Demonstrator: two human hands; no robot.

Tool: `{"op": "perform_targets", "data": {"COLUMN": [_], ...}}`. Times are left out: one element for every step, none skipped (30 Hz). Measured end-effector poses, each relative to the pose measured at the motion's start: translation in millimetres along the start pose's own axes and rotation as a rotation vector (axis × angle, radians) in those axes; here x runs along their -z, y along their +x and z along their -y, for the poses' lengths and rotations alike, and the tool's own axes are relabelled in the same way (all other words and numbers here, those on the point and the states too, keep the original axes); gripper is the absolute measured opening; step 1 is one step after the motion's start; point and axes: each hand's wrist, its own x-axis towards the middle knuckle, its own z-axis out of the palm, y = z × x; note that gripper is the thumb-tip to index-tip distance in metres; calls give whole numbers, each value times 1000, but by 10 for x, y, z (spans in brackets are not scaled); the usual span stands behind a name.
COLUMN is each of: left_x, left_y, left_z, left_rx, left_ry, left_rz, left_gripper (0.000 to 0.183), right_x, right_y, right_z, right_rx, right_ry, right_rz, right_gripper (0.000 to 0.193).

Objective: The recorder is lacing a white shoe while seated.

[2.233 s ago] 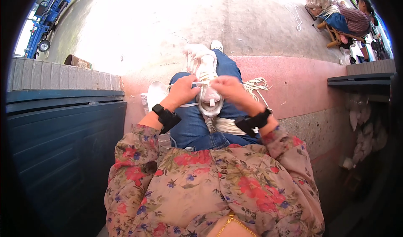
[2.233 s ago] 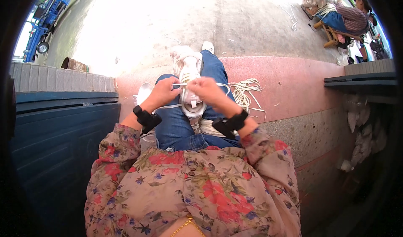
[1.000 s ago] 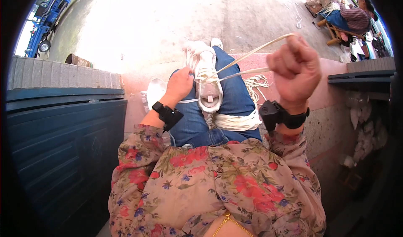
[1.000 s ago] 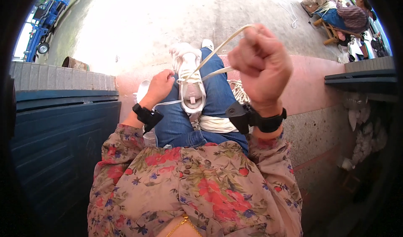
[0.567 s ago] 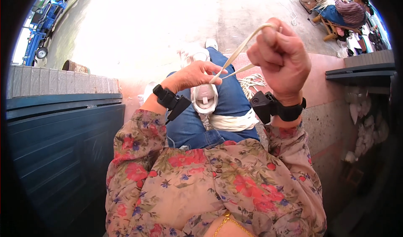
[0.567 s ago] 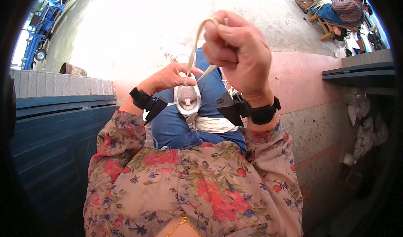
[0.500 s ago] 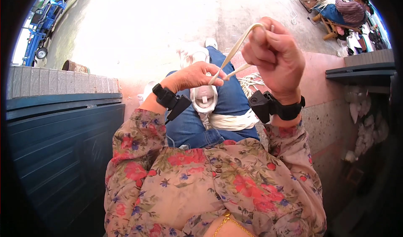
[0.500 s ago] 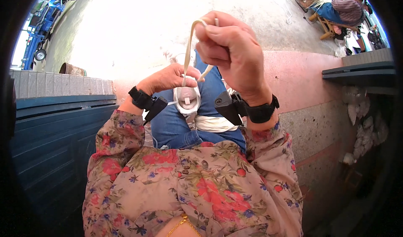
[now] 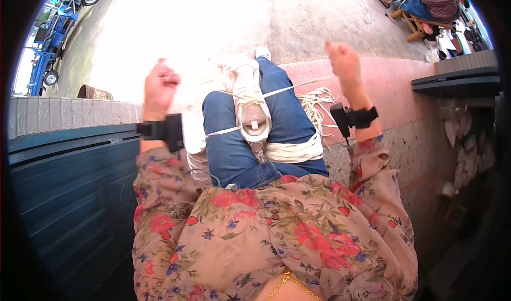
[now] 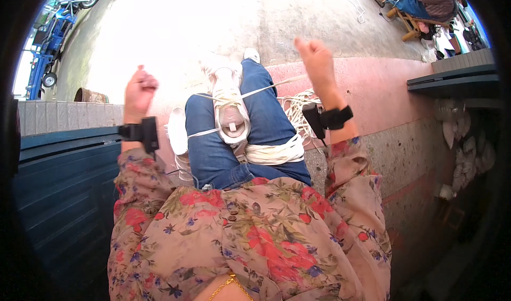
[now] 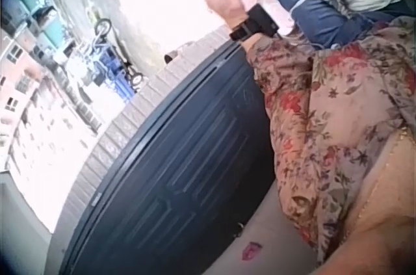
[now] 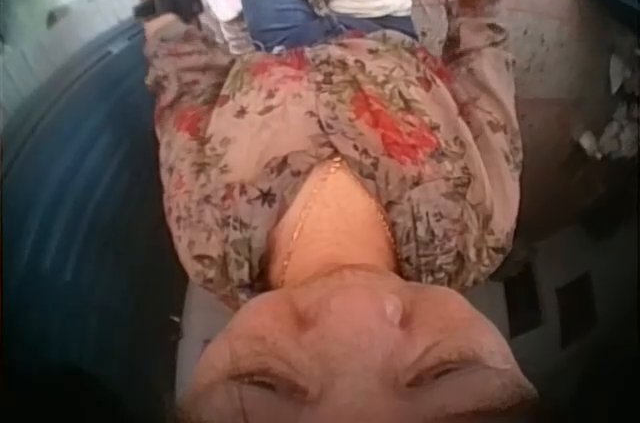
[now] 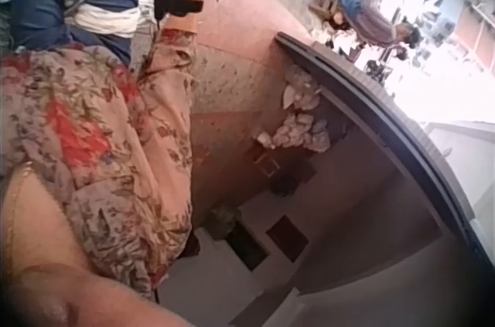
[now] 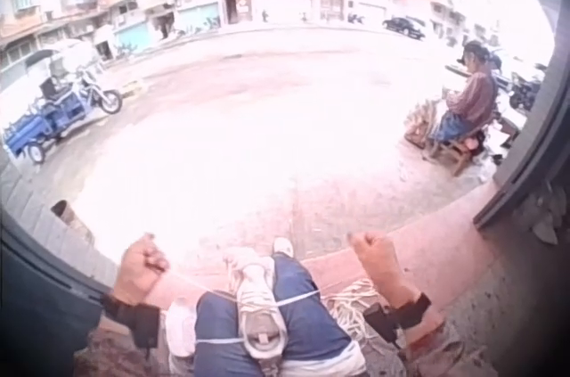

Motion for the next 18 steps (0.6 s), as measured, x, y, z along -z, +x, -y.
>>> {"op": "perform_targets", "data": {"left_x": [40, -77, -35, -19, 42, 78, 89, -9, -16, -24, -4, -11, -20, -25, -24, -29, -33, -32], "left_y": [-50, -111, -163, -171, -210, -266, -298, -355, -396, -483, -518, -575, -623, -660, -688, -717, -735, -742], "left_z": [-194, -298, -306, -282, -263, -140, 36, 201, 353, 497, 629, 747, 835, 907, 969, 1017, 1062, 1092], "left_rx": [-149, -223, -225, -238, -252, -243, -239, -187, -126, -85, -4, 25, 49, 77, 105, 106, 57, 7], "left_ry": [110, 162, 164, 324, 488, 672, 839, 1055, 1113, 1171, 1154, 1160, 1184, 1224, 1264, 1263, 1313, 1363], "left_rz": [-96, -195, -201, -199, -209, -180, -179, -79, 50, 163, 238, 300, 318, 312, 306, 305, 295, 285], "left_gripper": [44, 38, 38, 35, 32, 33, 33, 36, 37, 36, 31, 26, 20, 19, 17, 17, 16, 16], "right_x": [-113, -197, -329, -502, -640, -756, -833, -883, -916, -959, -1017, -1062, -1094, -1120, -1140, -1149, -1138, -1133], "right_y": [-60, -151, -367, -424, -563, -676, -735, -740, -737, -747, -746, -746, -736, -736, -740, -752, -770, -780], "right_z": [-205, -396, -378, -655, -657, -637, -595, -587, -571, -612, -686, -715, -740, -723, -706, -692, -640, -614], "right_rx": [198, 388, 242, 372, 355, 363, 300, 308, 322, 317, 388, 458, 456, 460, 465, 464, 447, 430], "right_ry": [-79, -164, -131, 31, -85, -82, -132, -231, -330, -330, -350, -368, -369, -389, -409, -410, -483, -555], "right_rz": [45, 79, 234, 330, 417, 485, 563, 578, 597, 595, 473, 350, 349, 339, 328, 330, 344, 359], "right_gripper": [11, 12, 21, 24, 22, 20, 18, 18, 19, 19, 19, 19, 19, 18, 16, 16, 15, 15]}}
